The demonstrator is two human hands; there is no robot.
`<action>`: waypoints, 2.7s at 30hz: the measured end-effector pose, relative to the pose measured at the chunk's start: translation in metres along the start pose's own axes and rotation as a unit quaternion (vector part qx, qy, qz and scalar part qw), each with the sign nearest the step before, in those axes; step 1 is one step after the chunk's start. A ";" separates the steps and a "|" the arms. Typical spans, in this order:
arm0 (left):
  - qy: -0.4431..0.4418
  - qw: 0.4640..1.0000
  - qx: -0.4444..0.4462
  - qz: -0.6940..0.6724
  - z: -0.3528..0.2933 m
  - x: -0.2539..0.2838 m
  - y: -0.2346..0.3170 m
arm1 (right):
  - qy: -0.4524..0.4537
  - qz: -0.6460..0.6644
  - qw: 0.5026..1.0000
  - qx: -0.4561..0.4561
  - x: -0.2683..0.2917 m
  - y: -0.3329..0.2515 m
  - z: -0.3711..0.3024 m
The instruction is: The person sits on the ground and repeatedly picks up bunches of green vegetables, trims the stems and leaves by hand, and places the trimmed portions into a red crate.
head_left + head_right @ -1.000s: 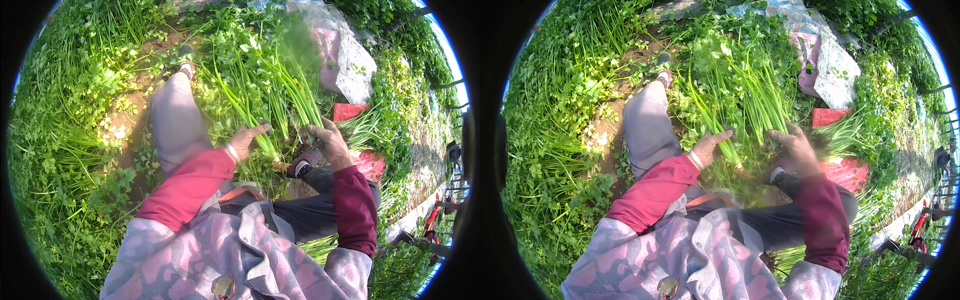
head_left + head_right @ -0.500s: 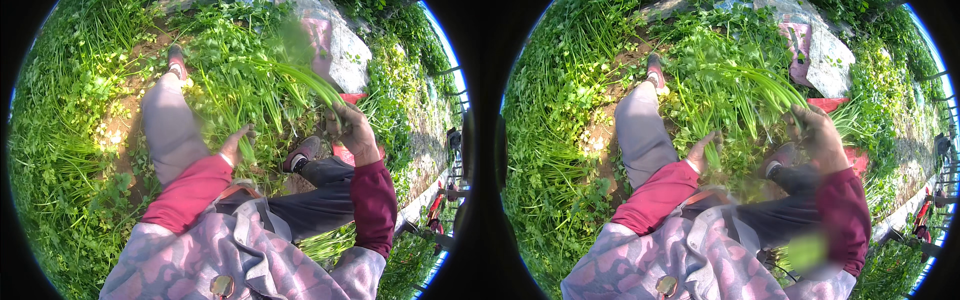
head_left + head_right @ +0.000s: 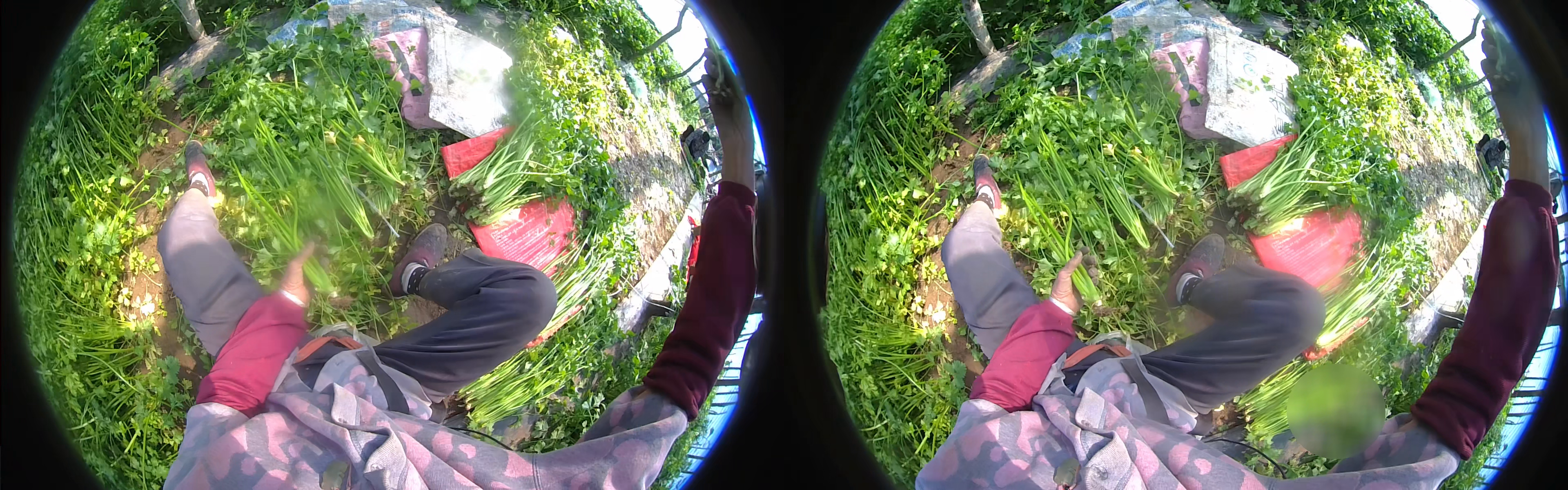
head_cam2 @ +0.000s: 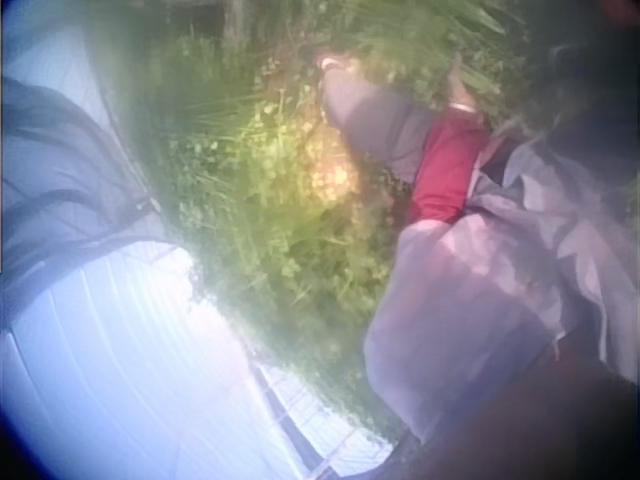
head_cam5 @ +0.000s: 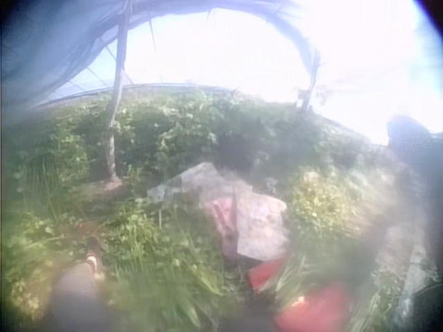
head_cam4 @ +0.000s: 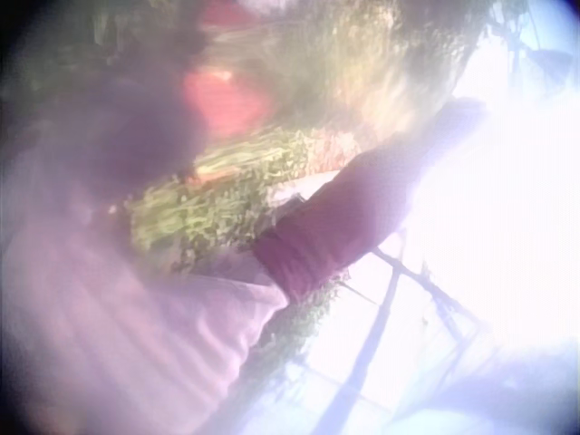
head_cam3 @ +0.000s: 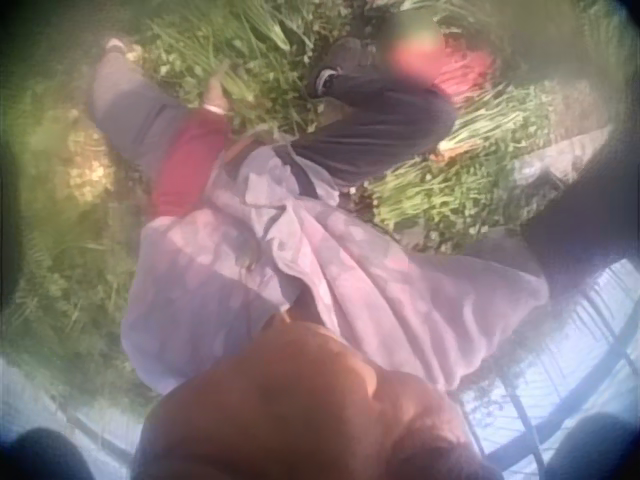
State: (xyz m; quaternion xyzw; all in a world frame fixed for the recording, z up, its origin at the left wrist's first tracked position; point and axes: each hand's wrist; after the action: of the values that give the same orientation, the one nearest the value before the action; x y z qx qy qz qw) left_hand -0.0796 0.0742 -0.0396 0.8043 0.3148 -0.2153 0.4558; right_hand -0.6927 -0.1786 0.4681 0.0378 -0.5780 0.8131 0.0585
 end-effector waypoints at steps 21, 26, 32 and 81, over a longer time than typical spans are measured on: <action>0.002 0.997 0.038 -0.062 0.029 -0.006 0.000 | -0.086 -0.343 0.763 -0.541 -0.176 0.489 -0.179; -0.071 0.995 -0.011 -0.066 0.025 -0.032 -0.006 | -0.322 -0.220 0.863 -0.322 -0.288 0.380 -0.179; -0.063 0.987 -0.074 -0.131 0.006 -0.078 -0.008 | -0.530 -0.103 0.812 -0.220 -0.437 0.252 -0.289; -0.048 0.863 0.121 0.488 0.112 -0.047 0.083 | 0.501 -0.053 0.861 -0.067 0.044 0.276 -0.492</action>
State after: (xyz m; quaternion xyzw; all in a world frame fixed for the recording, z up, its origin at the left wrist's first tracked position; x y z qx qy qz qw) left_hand -0.0612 -0.0697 -0.0150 0.8923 -0.1688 -0.0402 0.4167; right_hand -0.7716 0.1985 0.0539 -0.3482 -0.5213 0.6773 0.3851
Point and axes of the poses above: each hand's wrist, its own z-axis towards the middle knuckle, its own x-axis out of the back of the hand, y = z × x, and after that the axes turned 2 degrees about -x, right-handed
